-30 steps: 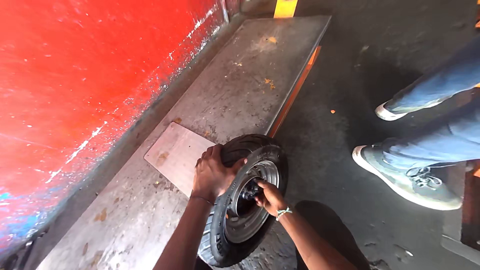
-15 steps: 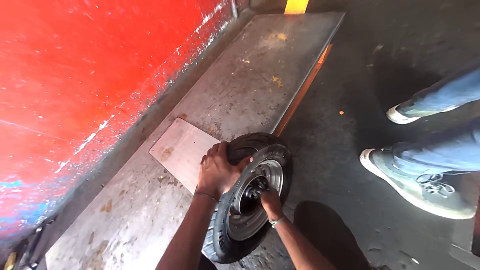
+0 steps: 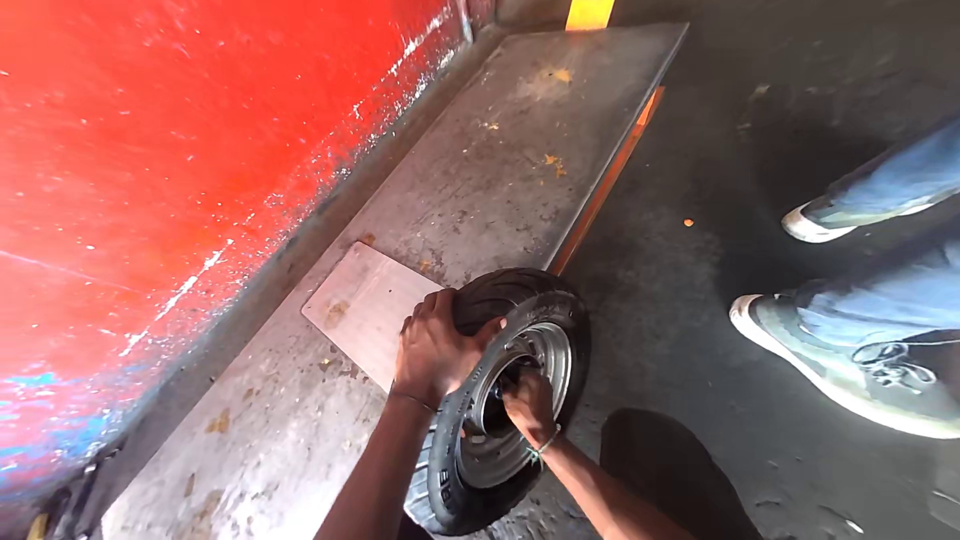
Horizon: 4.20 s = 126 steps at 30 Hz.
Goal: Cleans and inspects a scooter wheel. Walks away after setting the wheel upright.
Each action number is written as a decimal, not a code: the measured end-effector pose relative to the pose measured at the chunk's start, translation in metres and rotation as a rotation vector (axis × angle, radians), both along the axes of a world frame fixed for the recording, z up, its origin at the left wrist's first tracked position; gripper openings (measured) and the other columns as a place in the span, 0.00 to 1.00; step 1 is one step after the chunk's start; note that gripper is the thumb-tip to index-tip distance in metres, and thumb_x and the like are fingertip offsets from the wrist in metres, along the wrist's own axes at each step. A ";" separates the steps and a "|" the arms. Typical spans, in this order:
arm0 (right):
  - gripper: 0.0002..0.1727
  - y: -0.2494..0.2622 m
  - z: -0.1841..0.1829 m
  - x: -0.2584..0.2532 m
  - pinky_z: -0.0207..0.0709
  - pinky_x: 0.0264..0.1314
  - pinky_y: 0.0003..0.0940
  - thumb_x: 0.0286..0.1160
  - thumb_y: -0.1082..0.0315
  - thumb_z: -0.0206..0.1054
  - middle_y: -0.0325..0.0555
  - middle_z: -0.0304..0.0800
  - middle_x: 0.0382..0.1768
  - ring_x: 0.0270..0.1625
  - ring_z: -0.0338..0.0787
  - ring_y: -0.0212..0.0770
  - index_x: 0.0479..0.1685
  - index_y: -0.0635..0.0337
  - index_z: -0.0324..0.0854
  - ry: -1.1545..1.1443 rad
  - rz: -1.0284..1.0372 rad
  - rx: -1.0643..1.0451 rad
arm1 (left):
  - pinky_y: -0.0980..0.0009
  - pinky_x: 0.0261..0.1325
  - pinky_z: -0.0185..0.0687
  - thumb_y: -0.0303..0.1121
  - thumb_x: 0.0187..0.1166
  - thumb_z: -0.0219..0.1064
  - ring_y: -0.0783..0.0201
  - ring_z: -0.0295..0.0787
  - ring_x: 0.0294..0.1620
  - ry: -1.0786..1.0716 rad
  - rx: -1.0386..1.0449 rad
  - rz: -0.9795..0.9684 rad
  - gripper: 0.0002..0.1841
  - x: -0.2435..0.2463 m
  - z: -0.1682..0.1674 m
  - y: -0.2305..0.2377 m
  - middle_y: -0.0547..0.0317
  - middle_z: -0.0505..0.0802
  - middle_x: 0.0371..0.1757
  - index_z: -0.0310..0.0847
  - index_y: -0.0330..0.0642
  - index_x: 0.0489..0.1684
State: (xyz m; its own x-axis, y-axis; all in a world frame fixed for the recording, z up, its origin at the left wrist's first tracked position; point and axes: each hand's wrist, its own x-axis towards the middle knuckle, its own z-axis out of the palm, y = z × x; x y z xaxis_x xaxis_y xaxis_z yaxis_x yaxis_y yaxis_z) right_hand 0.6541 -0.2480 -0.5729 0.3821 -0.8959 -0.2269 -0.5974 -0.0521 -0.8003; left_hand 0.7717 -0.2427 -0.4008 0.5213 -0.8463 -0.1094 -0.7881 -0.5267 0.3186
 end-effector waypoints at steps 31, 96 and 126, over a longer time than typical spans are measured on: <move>0.28 -0.006 -0.020 -0.038 0.55 0.88 0.54 0.88 0.77 0.45 0.57 0.44 0.95 0.92 0.57 0.60 0.88 0.68 0.61 0.589 0.811 -0.089 | 0.36 0.66 0.77 0.62 0.72 0.74 0.38 0.85 0.68 -0.014 0.010 -0.021 0.39 -0.003 -0.002 0.001 0.39 0.87 0.69 0.79 0.36 0.71; 0.23 0.024 -0.051 -0.021 0.85 0.59 0.54 0.72 0.64 0.74 0.63 0.86 0.57 0.56 0.90 0.57 0.64 0.64 0.84 -0.355 0.003 -0.171 | 0.38 0.64 0.77 0.64 0.69 0.74 0.40 0.85 0.66 0.016 -0.027 -0.044 0.41 0.001 -0.004 0.001 0.39 0.87 0.67 0.80 0.36 0.70; 0.28 0.033 -0.033 -0.016 0.79 0.72 0.53 0.86 0.56 0.59 0.72 0.80 0.68 0.69 0.84 0.65 0.76 0.69 0.76 -0.052 0.101 -0.106 | 0.37 0.65 0.77 0.62 0.72 0.73 0.39 0.85 0.67 0.008 -0.023 -0.055 0.39 0.000 -0.003 0.002 0.39 0.87 0.67 0.79 0.36 0.70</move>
